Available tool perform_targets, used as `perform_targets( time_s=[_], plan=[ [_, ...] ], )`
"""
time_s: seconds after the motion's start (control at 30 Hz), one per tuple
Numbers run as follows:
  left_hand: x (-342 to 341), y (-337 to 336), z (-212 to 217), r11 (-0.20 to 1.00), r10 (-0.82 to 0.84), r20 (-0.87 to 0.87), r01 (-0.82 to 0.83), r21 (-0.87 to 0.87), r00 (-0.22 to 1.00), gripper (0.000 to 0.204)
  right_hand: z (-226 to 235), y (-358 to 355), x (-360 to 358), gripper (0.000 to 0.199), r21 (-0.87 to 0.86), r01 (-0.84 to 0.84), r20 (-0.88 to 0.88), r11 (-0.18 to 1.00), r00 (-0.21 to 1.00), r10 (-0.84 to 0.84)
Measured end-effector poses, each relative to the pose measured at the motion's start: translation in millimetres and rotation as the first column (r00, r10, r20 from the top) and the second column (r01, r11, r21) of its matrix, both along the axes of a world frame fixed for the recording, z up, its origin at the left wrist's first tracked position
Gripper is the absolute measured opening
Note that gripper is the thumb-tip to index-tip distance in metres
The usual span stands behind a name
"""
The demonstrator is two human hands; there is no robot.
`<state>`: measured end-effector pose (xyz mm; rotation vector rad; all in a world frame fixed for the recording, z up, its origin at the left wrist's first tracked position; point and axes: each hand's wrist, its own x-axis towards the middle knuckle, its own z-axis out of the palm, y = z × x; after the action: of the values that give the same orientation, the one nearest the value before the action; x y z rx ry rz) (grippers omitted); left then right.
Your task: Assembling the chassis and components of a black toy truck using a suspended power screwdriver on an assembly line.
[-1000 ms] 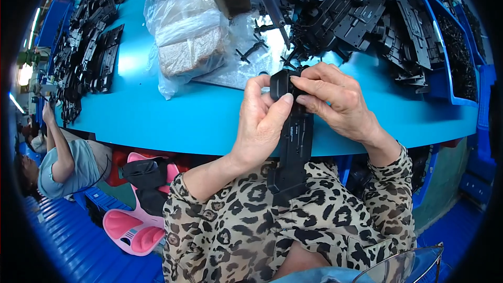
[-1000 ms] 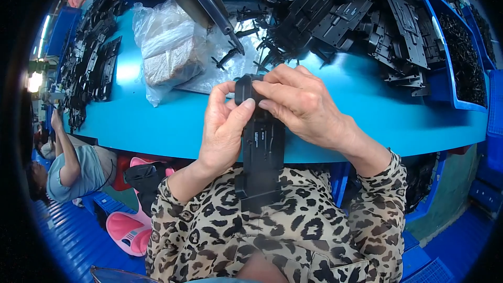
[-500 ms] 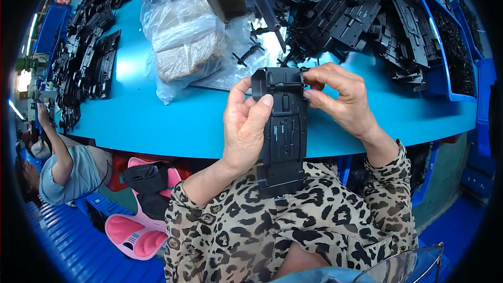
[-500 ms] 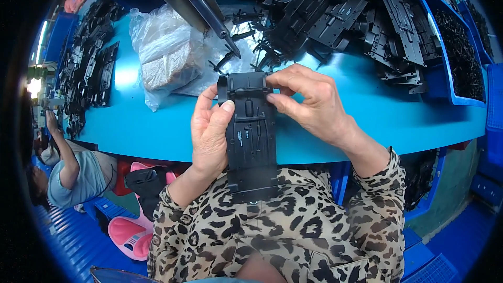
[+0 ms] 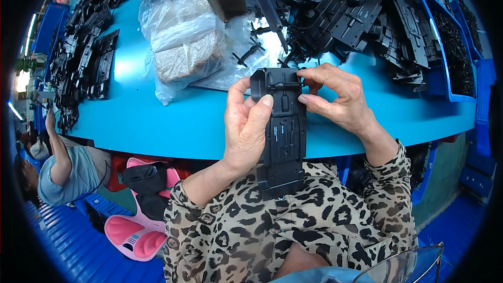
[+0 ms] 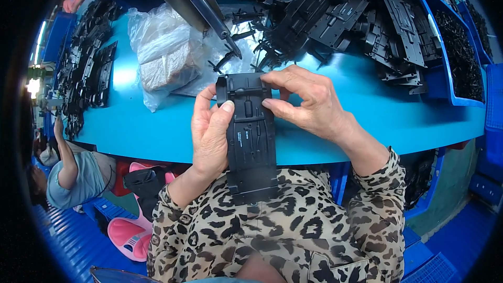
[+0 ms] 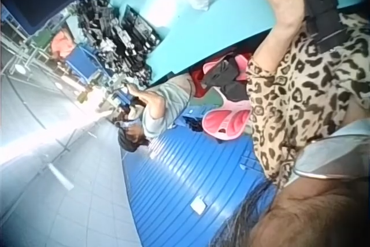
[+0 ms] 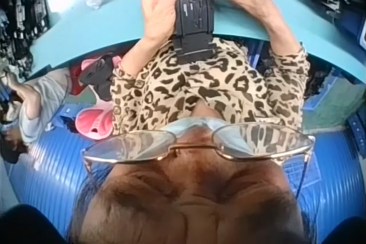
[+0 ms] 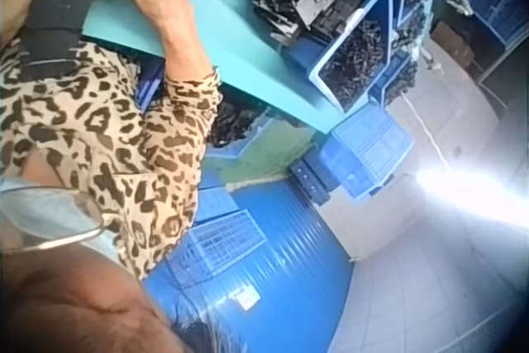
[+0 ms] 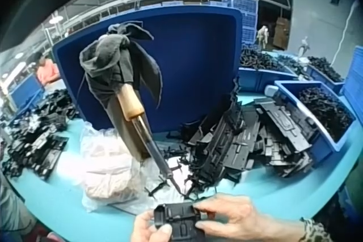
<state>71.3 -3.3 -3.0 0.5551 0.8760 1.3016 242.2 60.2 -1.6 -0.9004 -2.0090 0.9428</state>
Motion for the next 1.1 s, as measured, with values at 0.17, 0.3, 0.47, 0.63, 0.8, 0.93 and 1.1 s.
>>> perform_targets(
  time_s=[0.17, 0.3, 0.47, 0.63, 0.8, 0.93, 1.1],
  plan=[
    [3, -3, 3, 0.999, 0.014, 0.041, -0.015, 0.032, 0.999, 0.038, 2, 0, 3, 0.033, -0.169, -0.058, -0.044, 0.984, 0.998, 0.051],
    [3, -2, 0, 1.0, 0.006, 0.045, -0.008, 0.027, 0.999, 0.039, -2, 3, 6, 0.033, -0.079, -0.103, -0.001, 0.992, 0.995, 0.103],
    [2, 1, 1, 1.0, -0.013, 0.074, 0.013, 0.002, 0.997, 0.04, 0, 5, 4, 0.03, 0.03, -0.085, 0.007, 0.996, 0.996, 0.085],
    [2, 4, -5, 0.996, -0.065, 0.026, 0.063, 0.055, 0.998, 0.039, -3, 4, 5, 0.028, -0.04, -0.112, 0.049, 0.993, 0.992, 0.114],
    [0, 4, -3, 0.996, -0.082, -0.003, 0.082, 0.033, 0.997, 0.038, -5, 2, 4, 0.027, -0.06, -0.103, 0.018, 0.993, 0.994, 0.104],
    [1, 4, -4, 0.998, -0.065, -0.025, 0.066, 0.009, 0.998, 0.036, -5, 1, 3, 0.026, -0.047, -0.098, 0.052, 0.994, 0.994, 0.101],
    [0, 4, -10, 0.998, -0.067, -0.022, 0.066, -0.023, 0.998, 0.034, -8, 3, 0, 0.026, -0.031, -0.109, 0.093, 0.994, 0.989, 0.112]
  ],
)
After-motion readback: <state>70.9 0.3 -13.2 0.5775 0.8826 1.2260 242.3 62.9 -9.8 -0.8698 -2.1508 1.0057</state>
